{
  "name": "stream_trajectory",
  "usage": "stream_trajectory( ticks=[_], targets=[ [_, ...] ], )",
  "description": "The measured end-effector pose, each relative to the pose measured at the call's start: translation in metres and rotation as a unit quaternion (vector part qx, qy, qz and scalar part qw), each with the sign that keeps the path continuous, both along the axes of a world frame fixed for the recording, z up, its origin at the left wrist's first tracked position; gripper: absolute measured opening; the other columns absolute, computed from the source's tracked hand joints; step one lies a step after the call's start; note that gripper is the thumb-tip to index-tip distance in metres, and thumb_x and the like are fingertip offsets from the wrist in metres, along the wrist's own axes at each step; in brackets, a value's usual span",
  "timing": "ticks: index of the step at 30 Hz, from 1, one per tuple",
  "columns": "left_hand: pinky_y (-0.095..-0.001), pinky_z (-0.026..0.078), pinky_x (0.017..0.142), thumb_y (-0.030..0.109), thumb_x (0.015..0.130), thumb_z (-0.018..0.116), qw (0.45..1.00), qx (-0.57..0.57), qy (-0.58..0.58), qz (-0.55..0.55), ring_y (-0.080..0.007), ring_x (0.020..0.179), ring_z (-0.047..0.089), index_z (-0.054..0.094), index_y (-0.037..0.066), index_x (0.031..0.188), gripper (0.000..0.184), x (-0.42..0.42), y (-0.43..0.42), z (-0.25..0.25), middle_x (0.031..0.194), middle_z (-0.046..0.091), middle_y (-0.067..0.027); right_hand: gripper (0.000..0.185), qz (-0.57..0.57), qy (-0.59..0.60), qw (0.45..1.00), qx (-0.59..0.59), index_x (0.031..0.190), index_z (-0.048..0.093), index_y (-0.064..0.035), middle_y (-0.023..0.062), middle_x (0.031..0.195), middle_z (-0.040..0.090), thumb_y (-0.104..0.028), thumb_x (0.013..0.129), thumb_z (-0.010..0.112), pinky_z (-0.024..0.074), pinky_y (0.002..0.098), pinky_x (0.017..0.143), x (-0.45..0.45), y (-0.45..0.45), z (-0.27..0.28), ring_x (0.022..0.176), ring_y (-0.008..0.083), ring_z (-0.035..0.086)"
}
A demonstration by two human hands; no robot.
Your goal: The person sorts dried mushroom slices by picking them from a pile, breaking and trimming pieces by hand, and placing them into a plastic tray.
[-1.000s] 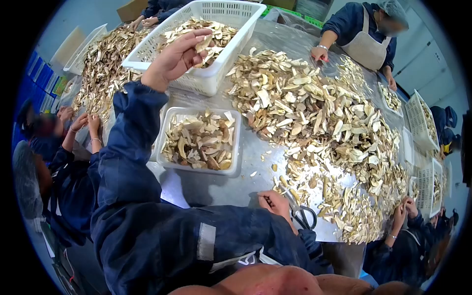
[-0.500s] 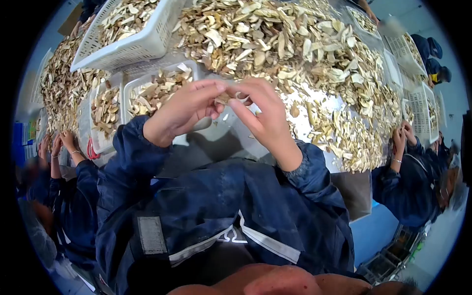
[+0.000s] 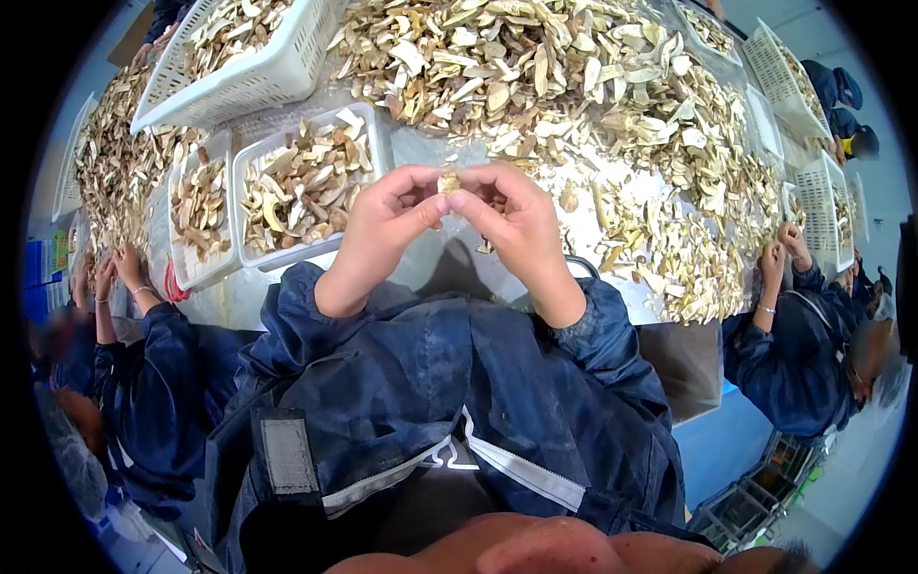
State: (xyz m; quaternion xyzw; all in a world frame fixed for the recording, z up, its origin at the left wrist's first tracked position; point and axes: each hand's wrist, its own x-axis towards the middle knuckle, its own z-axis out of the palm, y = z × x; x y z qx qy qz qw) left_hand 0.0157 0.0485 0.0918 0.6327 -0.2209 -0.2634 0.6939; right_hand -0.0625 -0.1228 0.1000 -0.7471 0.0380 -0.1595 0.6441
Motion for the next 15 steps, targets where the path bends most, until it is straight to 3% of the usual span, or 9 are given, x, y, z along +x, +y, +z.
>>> stream_trajectory(
  ticks=[15],
  targets=[
    [-0.027, 0.054, 0.079, 0.013, 0.095, 0.069, 0.998, -0.016, 0.068, 0.008, -0.0129, 0.087, 0.066, 0.062, -0.005, 0.117, 0.029, -0.001, 0.003, -0.009, 0.098, 0.068, -0.0061, 0.015, -0.002, -0.013, 1.0, -0.009, 0.1, 0.072, -0.0006, 0.0057, 0.086, 0.066, -0.013, 0.091, 0.071, 0.0483, 0.0258, 0.065, -0.002, 0.0, -0.009, 0.072, 0.0133, 0.061]
  ],
)
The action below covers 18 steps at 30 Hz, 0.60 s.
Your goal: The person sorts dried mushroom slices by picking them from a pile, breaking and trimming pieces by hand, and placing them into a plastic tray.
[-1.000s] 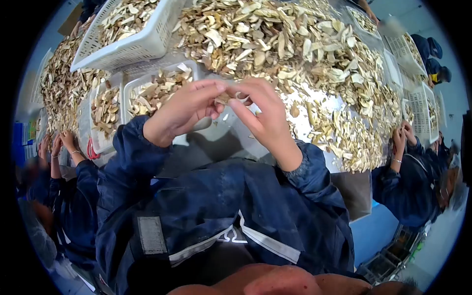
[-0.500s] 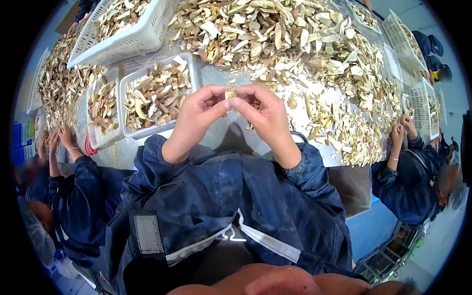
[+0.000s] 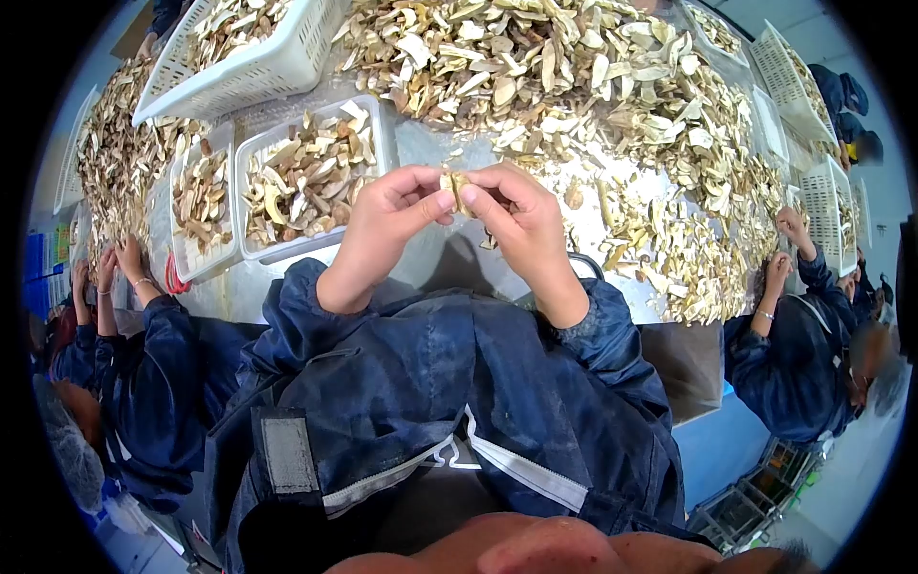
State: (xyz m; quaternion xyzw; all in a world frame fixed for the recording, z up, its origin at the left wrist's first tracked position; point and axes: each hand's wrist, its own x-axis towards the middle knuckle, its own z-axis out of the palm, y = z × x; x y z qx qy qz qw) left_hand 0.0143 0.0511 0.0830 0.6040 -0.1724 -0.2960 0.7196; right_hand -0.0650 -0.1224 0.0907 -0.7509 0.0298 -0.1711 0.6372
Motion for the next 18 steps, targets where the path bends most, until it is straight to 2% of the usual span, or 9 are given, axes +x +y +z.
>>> stream_trajectory(
  ticks=[1, 7, 11, 13, 15, 16, 17, 18],
  targets=[
    [-0.0272, 0.054, 0.079, 0.013, 0.095, 0.069, 1.0, -0.007, 0.013, -0.003, -0.013, 0.087, 0.066, 0.063, -0.005, 0.117, 0.029, 0.0, 0.0, 0.002, 0.098, 0.068, -0.006, 0.015, 0.001, -0.002, 1.0, 0.003, 0.1, 0.072, -0.0006, 0.0053, 0.085, 0.066, -0.013, 0.092, 0.07, 0.0483, 0.0256, 0.065, 0.0, 0.0, -0.001, 0.073, 0.0126, 0.061],
    [-0.0282, 0.054, 0.078, 0.014, 0.098, 0.063, 0.988, -0.066, 0.132, -0.032, -0.0134, 0.087, 0.065, 0.061, -0.003, 0.12, 0.028, 0.002, 0.003, 0.003, 0.102, 0.067, -0.0062, 0.02, 0.048, 0.068, 0.974, 0.209, 0.108, 0.068, 0.0011, 0.0014, 0.087, 0.066, -0.015, 0.097, 0.065, 0.0489, 0.0238, 0.068, -0.001, -0.004, -0.007, 0.074, 0.0079, 0.059],
    [-0.0271, 0.053, 0.077, 0.013, 0.099, 0.06, 0.977, -0.096, 0.186, -0.045, -0.0126, 0.089, 0.063, 0.058, -0.005, 0.126, 0.032, 0.003, 0.004, 0.003, 0.104, 0.066, -0.0065, 0.02, 0.021, 0.081, 0.967, 0.242, 0.109, 0.067, 0.0012, 0.002, 0.09, 0.067, -0.015, 0.098, 0.064, 0.0495, 0.0229, 0.069, -0.005, -0.011, -0.009, 0.075, 0.0079, 0.059],
    [-0.0269, 0.053, 0.076, 0.014, 0.099, 0.06, 0.976, -0.097, 0.19, -0.044, -0.0125, 0.089, 0.063, 0.058, -0.005, 0.127, 0.033, 0.004, 0.006, 0.005, 0.105, 0.066, -0.0062, 0.019, 0.012, 0.061, 0.974, 0.219, 0.109, 0.067, 0.0008, 0.0025, 0.09, 0.067, -0.015, 0.098, 0.064, 0.0499, 0.0229, 0.07, -0.012, -0.025, -0.016, 0.076, 0.0081, 0.06],
    [-0.0268, 0.053, 0.076, 0.013, 0.099, 0.059, 0.977, -0.093, 0.19, -0.035, -0.0125, 0.09, 0.063, 0.057, -0.004, 0.128, 0.034, 0.006, 0.01, 0.006, 0.105, 0.066, -0.0058, 0.017, -0.038, 0.055, 0.987, 0.147, 0.109, 0.066, 0.0011, 0.0025, 0.092, 0.067, -0.011, 0.097, 0.064, 0.0507, 0.0232, 0.071, -0.025, -0.043, -0.012, 0.078, 0.0089, 0.061],
    [-0.0267, 0.054, 0.076, 0.013, 0.099, 0.059, 0.979, -0.087, 0.183, -0.029, -0.0126, 0.089, 0.063, 0.057, -0.004, 0.128, 0.033, 0.009, 0.014, 0.009, 0.104, 0.066, -0.0057, 0.02, -0.091, 0.066, 0.991, 0.068, 0.11, 0.065, 0.0022, 0.0045, 0.094, 0.067, -0.01, 0.095, 0.066, 0.052, 0.0255, 0.074, -0.034, -0.057, -0.023, 0.08, 0.012, 0.063],
    [-0.0266, 0.054, 0.075, 0.013, 0.099, 0.059, 0.981, -0.081, 0.173, -0.019, -0.0127, 0.088, 0.063, 0.058, -0.003, 0.128, 0.033, 0.014, 0.018, 0.015, 0.103, 0.066, -0.0056, 0.024, -0.161, 0.046, 0.978, -0.123, 0.112, 0.065, 0.0024, 0.0083, 0.099, 0.066, -0.01, 0.092, 0.068, 0.0522, 0.0289, 0.077, -0.041, -0.065, -0.017, 0.085, 0.0168, 0.064],
    [-0.0265, 0.054, 0.075, 0.012, 0.099, 0.059, 0.984, -0.074, 0.161, -0.006, -0.0128, 0.088, 0.063, 0.058, -0.003, 0.128, 0.032, 0.019, 0.026, 0.021, 0.102, 0.066, -0.0055, 0.026, -0.204, 0.066, 0.956, -0.199, 0.113, 0.065, 0.002, 0.0111, 0.104, 0.065, -0.011, 0.09, 0.07, 0.0513, 0.0312, 0.078, -0.048, -0.08, -0.03, 0.088, 0.0205, 0.064]
  ],
)
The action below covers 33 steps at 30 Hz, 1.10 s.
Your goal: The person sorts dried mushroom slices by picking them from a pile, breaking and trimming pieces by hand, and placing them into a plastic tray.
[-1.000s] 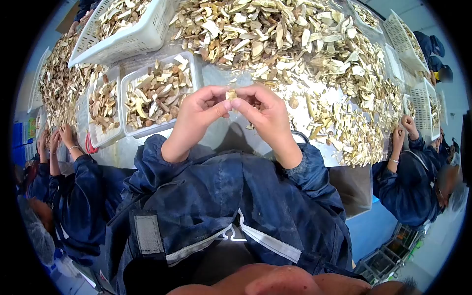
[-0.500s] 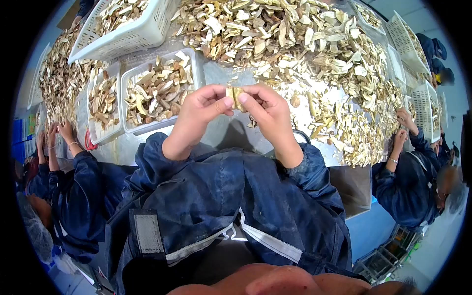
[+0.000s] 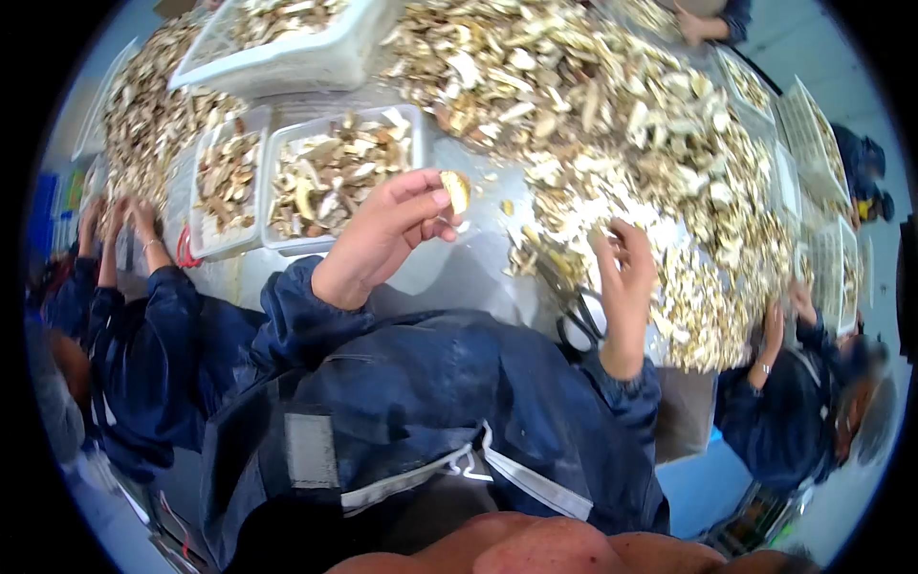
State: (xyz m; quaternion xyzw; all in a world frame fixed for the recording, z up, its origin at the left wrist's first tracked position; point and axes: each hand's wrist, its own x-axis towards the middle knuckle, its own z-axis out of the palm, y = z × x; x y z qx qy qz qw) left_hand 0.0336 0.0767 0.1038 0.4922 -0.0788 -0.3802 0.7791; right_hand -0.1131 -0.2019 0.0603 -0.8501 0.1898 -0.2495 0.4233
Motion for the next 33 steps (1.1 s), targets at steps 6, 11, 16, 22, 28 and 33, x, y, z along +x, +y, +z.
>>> stream_trajectory(
  ticks=[6, 11, 16, 22, 28, 33],
  targets=[
    [-0.0261, 0.055, 0.082, 0.013, 0.099, 0.058, 0.95, -0.06, -0.253, 0.175, -0.0131, 0.089, 0.064, 0.059, -0.006, 0.119, 0.028, 0.127, 0.032, 0.075, 0.102, 0.066, -0.01, 0.022, 0.012, 0.049, 0.994, 0.099, 0.111, 0.067, 0.0029, 0.0084, 0.094, 0.066, -0.011, 0.094, 0.067, 0.049, 0.0272, 0.074, -0.015, 0.009, 0.004, 0.084, 0.0137, 0.06],
    [-0.0315, 0.05, 0.095, 0.017, 0.1, 0.058, 0.851, 0.071, -0.372, 0.363, -0.0226, 0.113, 0.061, 0.047, -0.008, 0.137, 0.047, 0.233, 0.1, 0.082, 0.131, 0.056, -0.0161, 0.017, 0.105, 0.035, 0.993, 0.051, 0.104, 0.068, 0.0034, 0.0091, 0.088, 0.067, -0.008, 0.092, 0.067, 0.0499, 0.0269, 0.074, -0.009, 0.035, 0.019, 0.078, 0.0132, 0.061],
    [-0.0273, 0.05, 0.089, 0.016, 0.097, 0.061, 0.83, 0.263, -0.344, 0.353, -0.0158, 0.103, 0.062, 0.057, -0.003, 0.133, 0.041, 0.137, 0.163, 0.025, 0.118, 0.064, -0.009, 0.015, 0.062, 0.057, 0.981, 0.174, 0.104, 0.07, 0.0023, 0.0043, 0.085, 0.066, -0.008, 0.093, 0.067, 0.0462, 0.0238, 0.067, -0.019, 0.021, 0.009, 0.073, 0.0093, 0.058],
    [-0.0284, 0.051, 0.077, 0.011, 0.093, 0.063, 0.738, 0.447, -0.352, 0.361, -0.0155, 0.094, 0.061, 0.064, -0.001, 0.121, 0.03, 0.029, 0.227, -0.081, 0.108, 0.066, -0.0093, 0.015, 0.098, 0.078, 0.968, 0.218, 0.104, 0.069, 0.0017, 0.0005, 0.081, 0.065, -0.009, 0.095, 0.066, 0.0429, 0.0212, 0.065, 0.001, 0.041, 0.019, 0.071, 0.0056, 0.054],
    [-0.0303, 0.051, 0.081, 0.006, 0.09, 0.064, 0.737, 0.483, -0.316, 0.351, -0.0192, 0.096, 0.059, 0.06, 0.001, 0.124, 0.035, -0.03, 0.208, -0.089, 0.117, 0.057, -0.0119, 0.014, 0.204, 0.085, 0.952, 0.214, 0.102, 0.069, 0.0036, 0.0045, 0.087, 0.067, -0.006, 0.093, 0.067, 0.0474, 0.0242, 0.07, 0.018, 0.072, 0.011, 0.076, 0.0087, 0.058],
    [-0.0369, 0.048, 0.083, 0.007, 0.087, 0.064, 0.729, 0.464, -0.33, 0.38, -0.0291, 0.097, 0.057, 0.058, 0.001, 0.12, 0.034, -0.033, 0.193, -0.09, 0.113, 0.055, -0.0157, 0.013, 0.21, 0.086, 0.956, 0.184, 0.102, 0.069, 0.0036, 0.0046, 0.086, 0.067, -0.006, 0.094, 0.066, 0.0477, 0.0242, 0.068, 0.014, 0.078, 0.011, 0.073, 0.0087, 0.058]
  ],
)
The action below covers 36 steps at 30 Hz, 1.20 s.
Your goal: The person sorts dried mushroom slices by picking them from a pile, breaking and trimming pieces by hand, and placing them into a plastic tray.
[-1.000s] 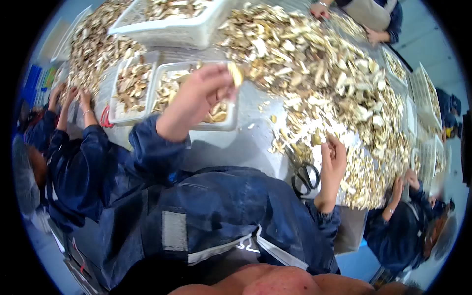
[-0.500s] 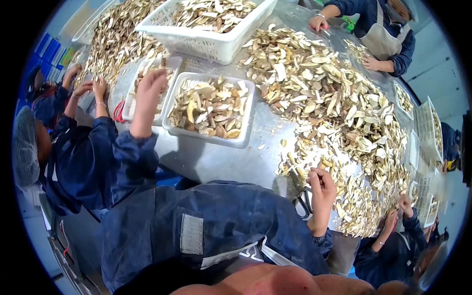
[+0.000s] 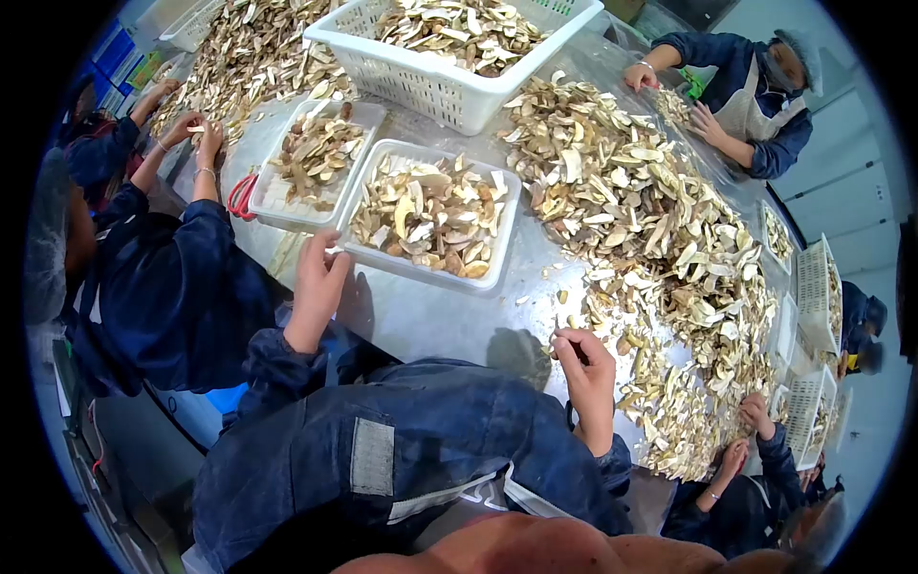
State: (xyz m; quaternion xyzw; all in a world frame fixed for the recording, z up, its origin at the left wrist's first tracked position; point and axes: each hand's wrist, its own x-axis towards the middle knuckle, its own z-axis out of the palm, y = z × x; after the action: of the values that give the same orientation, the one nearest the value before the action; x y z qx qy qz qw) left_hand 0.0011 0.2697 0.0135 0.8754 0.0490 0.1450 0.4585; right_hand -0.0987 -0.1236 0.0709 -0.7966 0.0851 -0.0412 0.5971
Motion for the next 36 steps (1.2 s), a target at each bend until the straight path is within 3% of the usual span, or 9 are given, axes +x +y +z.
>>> stream_trajectory(
  ticks=[2, 7, 12, 14, 18, 23, 28, 32, 36],
  targets=[
    [-0.0418, 0.047, 0.087, 0.008, 0.087, 0.064, 0.956, 0.278, -0.091, 0.02, -0.0353, 0.099, 0.056, 0.059, 0.0, 0.117, 0.032, 0.0, -0.006, 0.034, 0.112, 0.055, -0.0182, 0.013, -0.009, 0.029, 1.0, 0.002, 0.102, 0.07, 0.0027, 0.0037, 0.085, 0.067, -0.007, 0.094, 0.065, 0.0466, 0.024, 0.067, -0.005, -0.002, 0.001, 0.072, 0.0086, 0.058],
    [-0.0451, 0.045, 0.09, 0.011, 0.088, 0.064, 0.965, 0.187, -0.179, -0.05, -0.0383, 0.102, 0.056, 0.062, 0.001, 0.11, 0.024, 0.077, -0.019, 0.084, 0.105, 0.061, -0.019, 0.014, 0.061, 0.111, 0.992, 0.026, 0.103, 0.069, 0.0021, 0.0047, 0.087, 0.067, -0.008, 0.094, 0.066, 0.0474, 0.0244, 0.067, -0.013, 0.015, -0.013, 0.073, 0.0095, 0.059],
    [-0.0448, 0.05, 0.081, 0.017, 0.09, 0.062, 0.922, 0.183, -0.312, -0.14, -0.0371, 0.088, 0.065, 0.07, 0.004, 0.097, 0.017, 0.26, -0.059, 0.144, 0.09, 0.07, -0.0161, 0.017, 0.081, 0.116, 0.99, 0.011, 0.106, 0.07, 0.0011, 0.008, 0.092, 0.068, -0.01, 0.094, 0.067, 0.0512, 0.0264, 0.07, -0.006, 0.023, -0.007, 0.079, 0.0123, 0.064],
    [-0.0466, 0.052, 0.078, 0.022, 0.089, 0.061, 0.958, 0.166, -0.195, -0.126, -0.0402, 0.087, 0.067, 0.071, 0.005, 0.099, 0.022, 0.326, -0.077, 0.162, 0.089, 0.071, -0.0181, 0.018, 0.071, 0.119, 0.99, 0.004, 0.107, 0.07, 0.0013, 0.0088, 0.093, 0.069, -0.011, 0.094, 0.067, 0.0519, 0.0273, 0.072, -0.006, 0.019, -0.006, 0.081, 0.0132, 0.065],
    [-0.0419, 0.054, 0.08, 0.032, 0.088, 0.065, 0.923, 0.364, -0.101, -0.079, -0.0361, 0.09, 0.07, 0.07, 0.004, 0.104, 0.033, 0.415, -0.09, 0.154, 0.094, 0.073, -0.018, 0.019, 0.048, 0.131, 0.99, 0.023, 0.107, 0.07, 0.0018, 0.0102, 0.095, 0.069, -0.012, 0.095, 0.067, 0.0524, 0.0282, 0.074, -0.007, 0.011, -0.003, 0.084, 0.0145, 0.066],
    [-0.0416, 0.054, 0.082, 0.033, 0.087, 0.066, 0.917, 0.367, -0.058, -0.142, -0.0355, 0.09, 0.07, 0.069, 0.003, 0.1, 0.033, 0.457, -0.092, 0.137, 0.094, 0.072, -0.0192, 0.019, 0.048, 0.145, 0.988, 0.023, 0.108, 0.07, 0.0004, 0.011, 0.095, 0.069, -0.012, 0.095, 0.067, 0.0523, 0.0282, 0.076, -0.001, 0.005, -0.007, 0.085, 0.0147, 0.066],
    [-0.0402, 0.056, 0.072, 0.033, 0.077, 0.075, 0.899, 0.411, 0.005, -0.148, -0.032, 0.08, 0.071, 0.069, 0.0, 0.089, 0.036, 0.453, -0.097, 0.146, 0.082, 0.072, -0.018, 0.018, 0.057, 0.129, 0.99, 0.009, 0.107, 0.071, -0.0016, 0.0109, 0.092, 0.069, -0.014, 0.094, 0.067, 0.0523, 0.0293, 0.075, 0.003, 0.006, -0.009, 0.083, 0.0158, 0.067],
    [-0.0337, 0.05, 0.055, 0.019, 0.076, 0.074, 0.893, 0.398, -0.01, -0.208, -0.0193, 0.06, 0.064, 0.074, -0.003, 0.091, 0.027, 0.47, -0.086, 0.14, 0.069, 0.068, -0.0129, 0.018, 0.058, 0.121, 0.991, -0.001, 0.106, 0.071, -0.002, 0.0109, 0.092, 0.07, -0.015, 0.094, 0.067, 0.0523, 0.0301, 0.075, 0.002, 0.004, -0.015, 0.082, 0.0169, 0.067],
    [-0.0287, 0.043, 0.049, 0.011, 0.084, 0.071, 0.942, 0.201, -0.018, -0.269, -0.013, 0.055, 0.057, 0.074, -0.003, 0.1, 0.022, 0.471, -0.065, 0.136, 0.071, 0.067, -0.007, 0.019, 0.066, 0.112, 0.992, -0.003, 0.107, 0.071, -0.0022, 0.0111, 0.091, 0.069, -0.016, 0.094, 0.067, 0.0523, 0.0298, 0.075, 0.0, 0.004, -0.014, 0.082, 0.0167, 0.067]
  ],
)
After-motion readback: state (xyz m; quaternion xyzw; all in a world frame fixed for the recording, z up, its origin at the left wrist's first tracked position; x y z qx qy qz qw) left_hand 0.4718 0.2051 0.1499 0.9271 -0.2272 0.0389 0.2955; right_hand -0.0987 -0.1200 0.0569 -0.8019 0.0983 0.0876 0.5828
